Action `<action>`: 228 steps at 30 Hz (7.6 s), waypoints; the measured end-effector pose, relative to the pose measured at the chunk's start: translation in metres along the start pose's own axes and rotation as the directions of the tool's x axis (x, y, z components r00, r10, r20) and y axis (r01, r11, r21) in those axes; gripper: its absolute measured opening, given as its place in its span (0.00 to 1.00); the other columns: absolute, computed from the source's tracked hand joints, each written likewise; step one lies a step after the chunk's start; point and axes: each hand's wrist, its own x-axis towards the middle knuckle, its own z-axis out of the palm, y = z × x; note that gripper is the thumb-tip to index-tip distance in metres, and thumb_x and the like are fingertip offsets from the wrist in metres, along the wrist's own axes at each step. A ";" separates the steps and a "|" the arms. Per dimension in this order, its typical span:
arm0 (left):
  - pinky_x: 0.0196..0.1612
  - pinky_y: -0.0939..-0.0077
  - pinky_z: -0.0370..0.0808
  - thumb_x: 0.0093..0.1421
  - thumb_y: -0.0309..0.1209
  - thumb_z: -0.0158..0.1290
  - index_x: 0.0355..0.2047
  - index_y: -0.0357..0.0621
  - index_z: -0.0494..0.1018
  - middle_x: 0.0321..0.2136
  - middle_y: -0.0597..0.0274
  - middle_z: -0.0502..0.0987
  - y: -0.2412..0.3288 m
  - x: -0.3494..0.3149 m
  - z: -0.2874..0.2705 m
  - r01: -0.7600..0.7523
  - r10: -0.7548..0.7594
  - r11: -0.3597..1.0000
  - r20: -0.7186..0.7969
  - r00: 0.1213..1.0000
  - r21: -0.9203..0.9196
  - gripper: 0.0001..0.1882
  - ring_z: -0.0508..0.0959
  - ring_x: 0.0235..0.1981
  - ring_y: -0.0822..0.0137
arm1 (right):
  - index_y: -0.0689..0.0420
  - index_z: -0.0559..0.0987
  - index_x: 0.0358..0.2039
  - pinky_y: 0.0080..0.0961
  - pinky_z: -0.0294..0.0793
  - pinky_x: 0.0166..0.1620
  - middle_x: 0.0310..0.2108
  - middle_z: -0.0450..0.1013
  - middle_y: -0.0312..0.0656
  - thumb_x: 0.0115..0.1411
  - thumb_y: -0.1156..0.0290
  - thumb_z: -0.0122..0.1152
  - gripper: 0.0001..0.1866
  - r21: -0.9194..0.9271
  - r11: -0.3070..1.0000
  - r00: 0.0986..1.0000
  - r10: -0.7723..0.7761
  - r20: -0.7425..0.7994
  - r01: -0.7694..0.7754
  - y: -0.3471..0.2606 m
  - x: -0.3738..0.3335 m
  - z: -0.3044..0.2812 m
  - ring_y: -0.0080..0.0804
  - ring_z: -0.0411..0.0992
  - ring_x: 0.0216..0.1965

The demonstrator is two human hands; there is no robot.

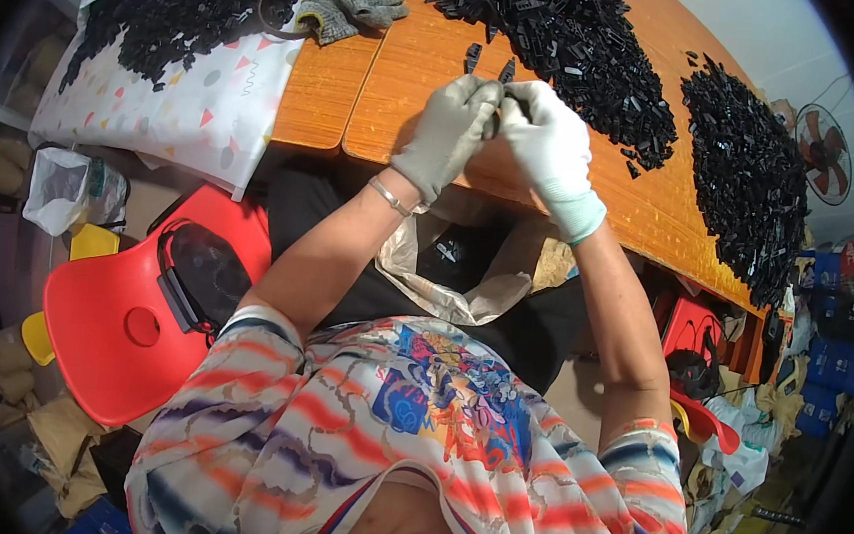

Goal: Assembling small black plastic components at a workbench and placing them into a bag.

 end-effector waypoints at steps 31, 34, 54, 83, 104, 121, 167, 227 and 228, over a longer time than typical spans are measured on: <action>0.41 0.65 0.76 0.61 0.33 0.51 0.49 0.48 0.73 0.39 0.55 0.79 0.015 -0.070 -0.043 -0.286 0.107 0.433 0.267 0.958 0.855 0.15 0.80 0.39 0.55 | 0.52 0.82 0.32 0.31 0.74 0.38 0.32 0.76 0.42 0.56 0.66 0.62 0.06 -0.166 0.980 0.993 -0.118 -0.029 0.112 0.074 0.006 -0.012 0.40 0.76 0.34; 0.38 0.60 0.75 0.61 0.32 0.50 0.47 0.55 0.73 0.36 0.57 0.78 0.019 -0.023 -0.046 -0.386 0.312 0.232 0.308 0.899 0.893 0.13 0.78 0.36 0.54 | 0.52 0.81 0.33 0.36 0.74 0.38 0.32 0.74 0.44 0.56 0.69 0.59 0.06 -0.329 0.924 0.981 -0.184 0.057 0.192 0.085 0.024 -0.007 0.44 0.75 0.34; 0.44 0.62 0.74 0.55 0.32 0.56 0.38 0.46 0.73 0.35 0.56 0.75 0.008 0.091 -0.051 -0.437 0.172 -0.239 0.481 0.860 0.867 0.10 0.76 0.41 0.57 | 0.59 0.76 0.34 0.41 0.73 0.39 0.34 0.72 0.51 0.53 0.75 0.54 0.08 -0.524 0.803 0.923 -0.081 0.376 0.284 0.078 0.024 -0.008 0.51 0.73 0.37; 0.40 0.78 0.76 0.69 0.30 0.44 0.49 0.35 0.68 0.36 0.61 0.72 -0.018 0.045 -0.027 0.308 -0.176 0.858 0.328 0.928 -0.411 0.14 0.74 0.34 0.72 | 0.61 0.81 0.39 0.18 0.71 0.34 0.27 0.78 0.35 0.59 0.66 0.61 0.12 0.432 0.812 0.909 0.267 0.322 -0.391 0.026 0.024 -0.011 0.18 0.71 0.29; 0.18 0.90 0.62 0.69 0.37 0.45 0.40 0.47 0.66 0.26 0.71 0.70 -0.009 0.022 -0.012 0.283 -0.201 0.931 0.322 0.925 -0.232 0.08 0.69 0.20 0.82 | 0.64 0.79 0.43 0.20 0.74 0.44 0.37 0.80 0.42 0.61 0.71 0.56 0.13 0.456 0.848 0.962 0.224 0.157 -0.271 0.022 0.016 0.006 0.25 0.77 0.39; 0.21 0.88 0.60 0.66 0.32 0.46 0.36 0.38 0.71 0.22 0.73 0.66 -0.028 0.011 0.007 -0.124 0.137 0.978 -0.067 0.988 0.167 0.10 0.62 0.20 0.83 | 0.55 0.73 0.27 0.39 0.72 0.27 0.24 0.72 0.47 0.55 0.70 0.58 0.05 -0.333 0.872 0.934 -0.339 0.115 0.357 0.007 0.010 -0.003 0.49 0.74 0.25; 0.42 0.62 0.75 0.60 0.31 0.50 0.48 0.47 0.74 0.38 0.51 0.78 0.012 -0.044 -0.018 -0.397 0.160 0.410 0.364 0.918 0.821 0.15 0.78 0.38 0.51 | 0.49 0.82 0.34 0.34 0.74 0.39 0.31 0.74 0.42 0.56 0.67 0.59 0.07 -0.285 0.945 0.987 -0.150 0.064 0.162 0.094 0.018 -0.020 0.42 0.75 0.35; 0.22 0.89 0.62 0.69 0.36 0.44 0.47 0.43 0.67 0.26 0.70 0.69 -0.019 0.033 0.021 0.114 -0.081 0.974 0.169 0.982 -0.195 0.12 0.64 0.20 0.82 | 0.61 0.78 0.40 0.21 0.75 0.40 0.33 0.79 0.42 0.58 0.72 0.61 0.10 0.440 0.879 0.964 0.250 -0.094 -0.185 0.029 0.017 0.001 0.23 0.76 0.34; 0.20 0.91 0.60 0.69 0.36 0.44 0.45 0.45 0.67 0.25 0.72 0.68 -0.017 0.031 0.022 0.104 -0.080 0.978 0.137 0.987 -0.181 0.10 0.63 0.18 0.84 | 0.61 0.78 0.40 0.21 0.75 0.40 0.33 0.79 0.42 0.58 0.72 0.61 0.10 0.441 0.878 0.964 0.249 -0.091 -0.185 0.025 0.016 0.000 0.23 0.76 0.34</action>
